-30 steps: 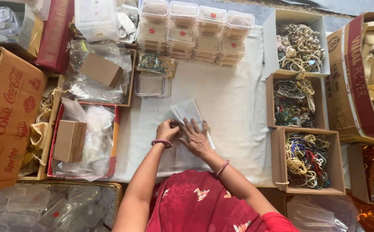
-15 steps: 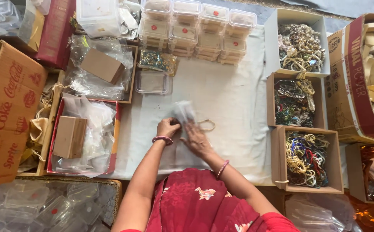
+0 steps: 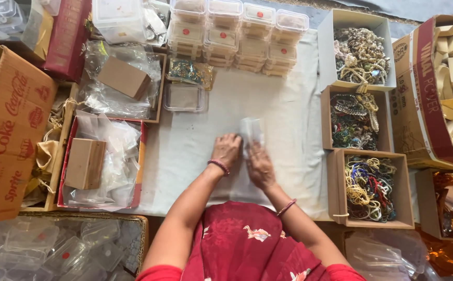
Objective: The person takes jewelry items from boxes, cleans them with a white cloth, and places them into small cloth pouches. The pouches are then placed into clear plastic containers, which are closed and stacked on the table.
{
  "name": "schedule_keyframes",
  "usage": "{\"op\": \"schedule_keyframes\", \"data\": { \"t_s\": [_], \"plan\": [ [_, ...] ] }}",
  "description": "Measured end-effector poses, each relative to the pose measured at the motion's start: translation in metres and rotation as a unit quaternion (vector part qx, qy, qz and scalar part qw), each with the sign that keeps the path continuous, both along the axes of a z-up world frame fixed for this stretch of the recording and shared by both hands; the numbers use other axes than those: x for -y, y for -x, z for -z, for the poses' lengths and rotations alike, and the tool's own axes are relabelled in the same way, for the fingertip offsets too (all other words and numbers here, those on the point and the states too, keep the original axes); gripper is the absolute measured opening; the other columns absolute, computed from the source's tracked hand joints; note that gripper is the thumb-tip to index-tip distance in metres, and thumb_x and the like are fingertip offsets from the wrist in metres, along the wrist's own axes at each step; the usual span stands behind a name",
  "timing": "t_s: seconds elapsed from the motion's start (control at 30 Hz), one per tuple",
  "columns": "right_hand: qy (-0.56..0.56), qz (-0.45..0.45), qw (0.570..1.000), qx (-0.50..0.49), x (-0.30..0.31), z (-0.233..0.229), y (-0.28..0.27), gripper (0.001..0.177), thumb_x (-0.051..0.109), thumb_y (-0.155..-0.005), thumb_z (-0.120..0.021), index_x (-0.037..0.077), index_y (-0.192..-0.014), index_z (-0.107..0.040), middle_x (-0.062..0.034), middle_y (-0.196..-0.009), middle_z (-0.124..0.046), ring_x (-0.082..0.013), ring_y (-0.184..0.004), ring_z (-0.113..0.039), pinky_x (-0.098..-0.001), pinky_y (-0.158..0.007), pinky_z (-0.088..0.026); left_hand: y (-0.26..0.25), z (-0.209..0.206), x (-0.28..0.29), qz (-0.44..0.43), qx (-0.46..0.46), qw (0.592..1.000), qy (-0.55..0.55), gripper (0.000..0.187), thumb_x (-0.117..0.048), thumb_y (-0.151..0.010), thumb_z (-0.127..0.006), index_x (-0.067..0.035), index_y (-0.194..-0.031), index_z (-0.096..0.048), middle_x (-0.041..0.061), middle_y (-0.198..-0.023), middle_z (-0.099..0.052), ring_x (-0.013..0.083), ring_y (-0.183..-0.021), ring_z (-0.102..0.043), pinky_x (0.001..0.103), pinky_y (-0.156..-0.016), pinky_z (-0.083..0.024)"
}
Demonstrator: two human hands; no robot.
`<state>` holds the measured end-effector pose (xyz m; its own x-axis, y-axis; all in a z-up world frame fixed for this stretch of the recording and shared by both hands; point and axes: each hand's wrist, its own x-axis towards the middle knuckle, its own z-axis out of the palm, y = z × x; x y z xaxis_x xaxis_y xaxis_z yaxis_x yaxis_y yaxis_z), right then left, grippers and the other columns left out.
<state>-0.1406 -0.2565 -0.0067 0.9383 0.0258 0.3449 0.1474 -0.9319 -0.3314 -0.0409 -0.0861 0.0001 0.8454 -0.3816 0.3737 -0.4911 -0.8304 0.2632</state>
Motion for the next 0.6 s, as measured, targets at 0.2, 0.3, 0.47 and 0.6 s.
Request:
{"op": "schedule_keyframes", "data": {
  "t_s": [0.2,0.3,0.47,0.6],
  "plan": [
    [0.056,-0.05,0.995,-0.061,0.024,0.002,0.006,0.05,0.012,-0.092,-0.057,0.001,-0.14,-0.056,-0.0234,-0.143,-0.056,-0.0378,-0.137,-0.052,-0.0482,-0.116,-0.039,-0.017,0.041,0.011,0.147,-0.033,0.988,0.023,0.009,-0.012,-0.091,-0.061,-0.012,-0.1,-0.061,0.008,-0.1,-0.065,0.0274,-0.095,-0.068,0.04,-0.082,-0.058],
    [0.067,-0.001,0.997,-0.028,0.061,0.022,0.003,0.046,0.007,-0.093,-0.055,0.0,-0.138,-0.06,-0.0278,-0.137,-0.059,-0.0403,-0.125,-0.059,-0.0475,-0.107,-0.05,-0.017,0.024,-0.004,0.148,-0.037,0.988,0.04,0.023,-0.004,-0.087,-0.059,-0.009,-0.109,-0.063,0.01,-0.099,-0.064,0.0294,-0.093,-0.068,0.039,-0.079,-0.059],
    [-0.083,0.046,0.991,0.091,0.01,-0.019,-0.023,0.054,-0.005,-0.096,-0.042,0.001,-0.149,-0.05,-0.0337,-0.156,-0.046,-0.0452,-0.14,-0.049,-0.0447,-0.103,-0.053,-0.012,0.009,-0.028,0.043,-0.127,0.988,0.075,0.017,-0.005,-0.081,-0.06,-0.011,-0.095,-0.069,0.014,-0.105,-0.063,0.0333,-0.089,-0.068,0.044,-0.067,-0.058],
    [0.096,-0.053,0.98,-0.164,-0.05,-0.023,-0.019,0.051,0.019,-0.101,-0.049,0.014,-0.152,-0.048,-0.0137,-0.151,-0.049,-0.0313,-0.133,-0.055,-0.0485,-0.109,-0.046,-0.007,0.017,-0.055,0.067,-0.068,0.991,0.09,0.021,-0.004,-0.082,-0.059,-0.013,-0.097,-0.071,0.011,-0.111,-0.066,0.03,-0.086,-0.068,0.044,-0.068,-0.058]
  ]
}}
